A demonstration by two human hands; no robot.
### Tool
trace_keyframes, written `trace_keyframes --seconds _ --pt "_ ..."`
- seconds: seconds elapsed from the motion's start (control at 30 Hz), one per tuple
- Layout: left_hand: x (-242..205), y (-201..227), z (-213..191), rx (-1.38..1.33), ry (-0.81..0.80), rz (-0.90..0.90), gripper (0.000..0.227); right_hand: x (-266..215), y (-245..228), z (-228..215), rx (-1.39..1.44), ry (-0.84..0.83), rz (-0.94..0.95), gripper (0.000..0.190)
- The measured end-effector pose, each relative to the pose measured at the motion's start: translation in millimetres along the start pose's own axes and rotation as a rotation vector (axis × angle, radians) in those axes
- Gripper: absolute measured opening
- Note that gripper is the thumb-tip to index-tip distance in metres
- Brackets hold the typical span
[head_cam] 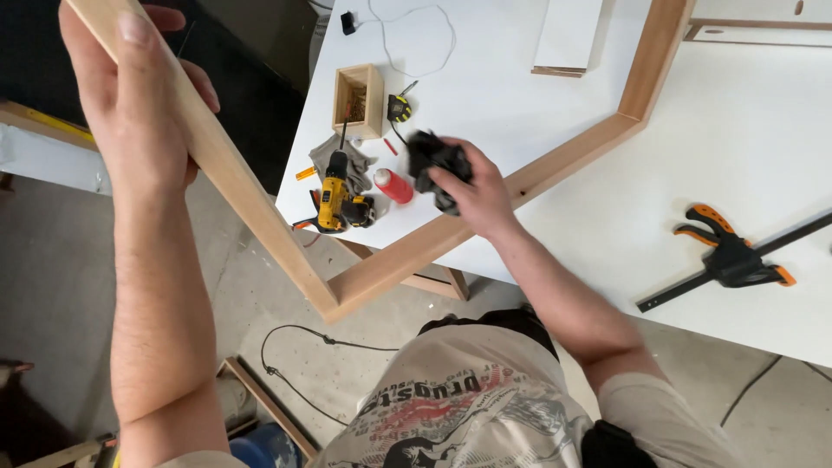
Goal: The person assembles a wooden frame by joining two pieces of lumber at a right angle. They secure the joint using a clamp and a power drill to drive screws. After removing the clamp, they wipe the wood with a cloth and place the assembled frame on the floor.
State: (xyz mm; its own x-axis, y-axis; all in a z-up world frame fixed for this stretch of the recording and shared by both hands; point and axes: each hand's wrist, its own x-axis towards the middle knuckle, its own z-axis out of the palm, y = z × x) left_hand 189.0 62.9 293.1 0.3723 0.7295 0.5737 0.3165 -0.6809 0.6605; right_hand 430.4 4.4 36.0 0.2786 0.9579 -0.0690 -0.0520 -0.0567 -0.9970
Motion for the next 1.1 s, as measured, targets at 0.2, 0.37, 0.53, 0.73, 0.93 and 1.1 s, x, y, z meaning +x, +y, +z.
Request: trace_keyframes --seconds 0.2,0.37,0.53,0.73,0.93,1.1 --pt "-18.6 -3.5 10.5 0.074 0.133 -0.058 0.058 39.6 -127.2 103.7 -0.048 -0.079 -0.563 0.033" --pt "-26.8 -11.8 7.2 0.085 0.1 0.169 0.05 37.2 -175.7 163.3 0.293 -0.121 -0.514 0.033" --pt "-27.6 -13.7 9.5 0.091 0.115 0.164 0.049 16.1 -208.1 137.1 0.419 -0.218 -0.509 0.02" --pt "-25.3 -10.2 9.8 0.056 0.119 0.179 0.048 15.0 -207.1 136.7 0.812 -0.339 -0.292 0.015" --pt "-16.9 -13.7 10.3 0.047 0.107 0.225 0.046 11.9 -188.0 121.3 0.838 -0.428 -0.334 0.022" --pt "-9.8 -30.0 6.8 -0.184 0.03 0.232 0.043 -4.0 -159.5 81.3 1.005 -0.601 -0.219 0.039"
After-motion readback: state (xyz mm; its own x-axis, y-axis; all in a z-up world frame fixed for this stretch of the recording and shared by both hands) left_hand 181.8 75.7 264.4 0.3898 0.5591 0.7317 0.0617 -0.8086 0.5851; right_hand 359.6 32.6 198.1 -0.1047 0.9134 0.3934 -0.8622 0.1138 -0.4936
